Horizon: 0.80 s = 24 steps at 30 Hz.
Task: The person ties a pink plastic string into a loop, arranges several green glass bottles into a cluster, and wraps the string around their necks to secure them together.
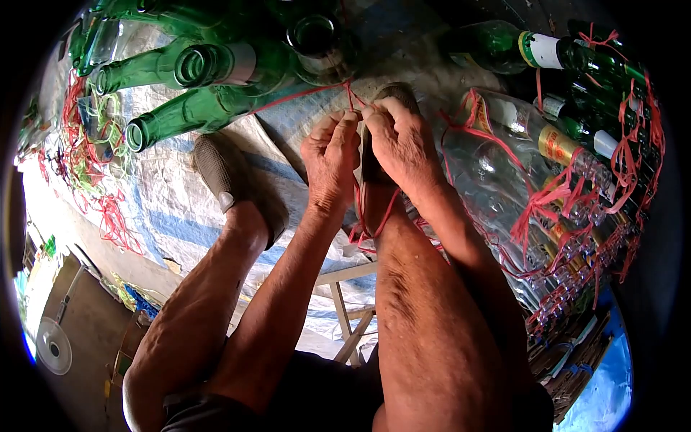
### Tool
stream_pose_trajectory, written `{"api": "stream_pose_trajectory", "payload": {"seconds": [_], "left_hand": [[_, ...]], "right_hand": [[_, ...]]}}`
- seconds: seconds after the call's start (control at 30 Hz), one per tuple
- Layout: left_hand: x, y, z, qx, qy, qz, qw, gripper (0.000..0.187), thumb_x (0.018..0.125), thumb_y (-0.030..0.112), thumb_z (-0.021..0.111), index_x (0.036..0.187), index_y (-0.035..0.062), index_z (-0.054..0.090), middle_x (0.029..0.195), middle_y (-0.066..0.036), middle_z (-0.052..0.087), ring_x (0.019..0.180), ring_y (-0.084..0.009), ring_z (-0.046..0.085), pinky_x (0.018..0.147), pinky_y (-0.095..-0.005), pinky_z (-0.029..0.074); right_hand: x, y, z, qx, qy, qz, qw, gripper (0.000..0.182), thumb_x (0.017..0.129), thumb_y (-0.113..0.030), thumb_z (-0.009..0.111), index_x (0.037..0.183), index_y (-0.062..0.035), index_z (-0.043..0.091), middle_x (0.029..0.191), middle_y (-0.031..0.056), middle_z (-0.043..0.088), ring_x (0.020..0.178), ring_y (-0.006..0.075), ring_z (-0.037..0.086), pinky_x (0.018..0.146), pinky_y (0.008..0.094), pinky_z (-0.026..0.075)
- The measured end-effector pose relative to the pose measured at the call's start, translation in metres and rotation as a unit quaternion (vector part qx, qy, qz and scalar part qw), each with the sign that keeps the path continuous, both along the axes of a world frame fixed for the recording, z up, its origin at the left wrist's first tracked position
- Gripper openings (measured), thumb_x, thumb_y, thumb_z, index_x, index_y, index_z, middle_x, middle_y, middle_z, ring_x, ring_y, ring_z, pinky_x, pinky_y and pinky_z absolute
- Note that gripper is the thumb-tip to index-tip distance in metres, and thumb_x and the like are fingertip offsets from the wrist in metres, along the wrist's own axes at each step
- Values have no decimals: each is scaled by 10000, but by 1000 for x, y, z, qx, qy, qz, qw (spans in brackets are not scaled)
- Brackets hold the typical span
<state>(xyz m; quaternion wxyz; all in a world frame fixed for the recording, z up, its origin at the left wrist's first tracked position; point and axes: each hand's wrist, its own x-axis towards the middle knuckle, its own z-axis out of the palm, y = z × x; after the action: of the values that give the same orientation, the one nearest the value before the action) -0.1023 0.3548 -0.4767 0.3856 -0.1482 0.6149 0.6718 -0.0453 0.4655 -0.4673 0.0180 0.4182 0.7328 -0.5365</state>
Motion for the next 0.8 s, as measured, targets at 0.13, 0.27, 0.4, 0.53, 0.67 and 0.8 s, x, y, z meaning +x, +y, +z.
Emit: {"api": "stream_pose_trajectory", "payload": {"seconds": [0.13, 0.27, 0.4, 0.53, 0.67, 0.8], "left_hand": [[0, 0, 1, 6, 9, -9, 1000, 189, 1011, 185, 633, 1011, 14, 714, 713, 56, 557, 610, -37, 436, 538, -217, 347], [3, -2, -3, -10, 19, -19, 1000, 189, 1013, 212, 645, 1027, 35, 711, 726, 66, 566, 598, -28, 431, 519, -204, 320], [6, -7, 1, -23, 60, -69, 996, 228, 1033, 196, 604, 1045, -12, 697, 810, 21, 648, 697, -57, 545, 597, -228, 451], [3, -18, 3, -54, 69, -134, 987, 264, 1004, 194, 618, 1037, -53, 705, 767, -97, 696, 723, -138, 634, 672, -307, 517], [-3, -28, 14, -160, 261, -184, 934, 247, 953, 213, 656, 1080, 13, 727, 940, -208, 707, 824, -389, 696, 754, -429, 546], [-14, -30, 35, -219, 381, -154, 885, 255, 920, 173, 674, 1126, 23, 696, 1033, -189, 682, 840, -382, 686, 753, -445, 542]], "right_hand": [[-1, 0, 8, -2, -21, 14, 1000, 290, 983, -278, 584, 1008, 4, 650, 907, 243, 686, 858, 399, 676, 753, 427, 531], [0, -4, 13, 71, 24, 48, 996, 248, 963, -238, 601, 1022, -1, 645, 896, 253, 680, 873, 437, 666, 745, 456, 528], [-2, -1, 25, 87, 35, 99, 991, 209, 934, -191, 631, 1030, -6, 637, 845, 235, 682, 821, 444, 663, 721, 472, 526], [-10, 9, 69, 1, 38, 148, 988, 166, 926, -156, 665, 960, 7, 661, 785, 185, 686, 728, 361, 680, 663, 413, 524], [-26, 18, 135, -49, 111, 222, 967, 120, 921, -93, 685, 922, 27, 672, 778, 158, 677, 679, 240, 653, 639, 334, 506], [-51, 17, 185, 21, 229, 221, 948, 66, 877, 20, 689, 943, 27, 690, 790, 78, 645, 672, 133, 596, 591, 271, 458]]}}
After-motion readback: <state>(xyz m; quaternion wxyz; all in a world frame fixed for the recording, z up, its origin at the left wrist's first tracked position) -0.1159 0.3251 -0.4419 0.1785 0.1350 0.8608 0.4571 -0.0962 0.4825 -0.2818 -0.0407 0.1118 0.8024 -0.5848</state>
